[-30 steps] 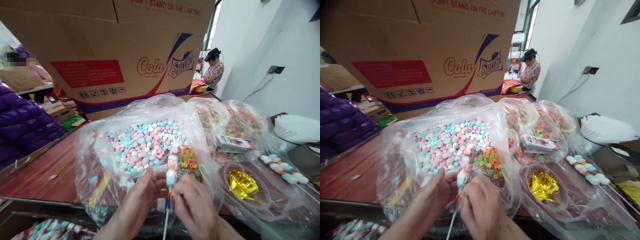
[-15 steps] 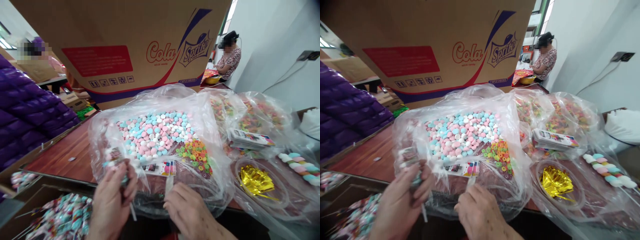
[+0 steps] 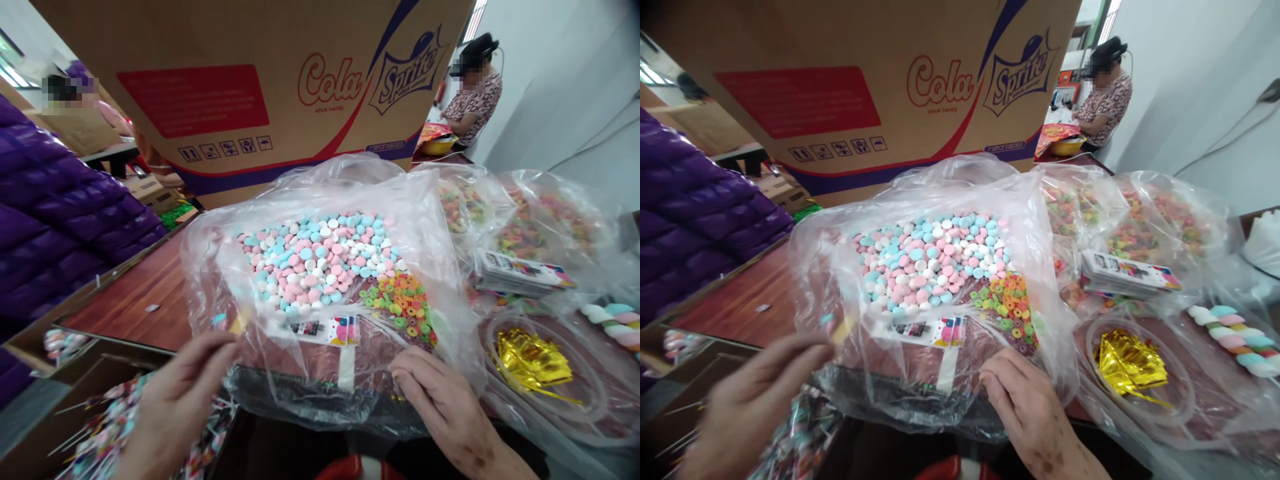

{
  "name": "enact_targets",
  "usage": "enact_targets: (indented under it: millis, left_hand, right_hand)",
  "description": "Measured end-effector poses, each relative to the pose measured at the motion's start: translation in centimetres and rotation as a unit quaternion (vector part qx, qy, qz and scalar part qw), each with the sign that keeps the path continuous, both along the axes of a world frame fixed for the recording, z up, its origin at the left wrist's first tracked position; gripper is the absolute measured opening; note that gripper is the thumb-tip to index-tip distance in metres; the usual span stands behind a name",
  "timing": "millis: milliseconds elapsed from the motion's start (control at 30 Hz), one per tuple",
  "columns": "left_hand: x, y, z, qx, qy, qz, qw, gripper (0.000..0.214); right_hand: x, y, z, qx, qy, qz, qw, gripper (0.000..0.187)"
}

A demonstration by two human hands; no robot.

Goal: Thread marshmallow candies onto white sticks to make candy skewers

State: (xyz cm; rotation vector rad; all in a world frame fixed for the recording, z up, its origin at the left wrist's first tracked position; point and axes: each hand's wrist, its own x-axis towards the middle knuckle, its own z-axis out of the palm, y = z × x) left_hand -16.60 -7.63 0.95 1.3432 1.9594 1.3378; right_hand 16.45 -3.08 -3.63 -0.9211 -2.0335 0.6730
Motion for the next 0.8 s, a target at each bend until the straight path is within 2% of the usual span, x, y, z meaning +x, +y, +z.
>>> enact_targets:
  millis: [33, 67, 100, 133, 233, 367, 633, 733, 800]
  left_hand:
    - [2.0, 1.4, -0.8, -0.002, 0.066, -0.085, 0.994, 0.006]
    - [3.9, 2.7, -1.7, 0.001, 0.114, -0.156, 0.981, 0.008]
    - [5.5, 3.9, -2.5, 0.019, 0.163, -0.194, 0.967, 0.012]
    - [6.9, 4.8, -3.2, 0.019, 0.216, -0.204, 0.955, 0.015]
    - [9.1, 6.5, -4.5, -0.068, 0.352, -0.171, 0.917, 0.014]
    - [9.4, 7.2, -4.5, -0.143, 0.397, -0.164, 0.892, 0.01]
    - [8.5, 7.7, -4.9, -0.113, 0.386, -0.192, 0.895, 0.027]
    - [8.5, 7.3, -4.7, -0.093, 0.379, -0.196, 0.9, 0.028]
    - [8.9, 6.7, -4.2, -0.042, 0.369, -0.19, 0.909, 0.029]
  right_hand:
    - [-0.1, -0.1, 0.0, 0.0, 0.001, 0.003, 1.0, 0.019]
    - [-0.2, -0.3, 0.0, -0.002, 0.001, 0.005, 1.0, 0.019]
    - [-0.2, -0.4, 0.0, -0.005, 0.0, 0.009, 1.0, 0.019]
    - [-0.2, -0.5, -0.1, -0.01, -0.001, 0.011, 1.0, 0.019]
    - [-0.1, -0.8, -0.2, -0.023, -0.001, 0.017, 1.0, 0.021]
    - [-0.1, -0.8, -0.5, -0.039, 0.005, 0.015, 0.999, 0.019]
    - [-0.6, -0.5, -0.3, -0.043, 0.007, 0.019, 0.999, 0.021]
    - [-0.8, -0.3, -0.3, -0.069, 0.022, -0.024, 0.997, 0.021]
    - [-1.2, -0.1, -0.2, -0.122, 0.05, -0.068, 0.989, 0.017]
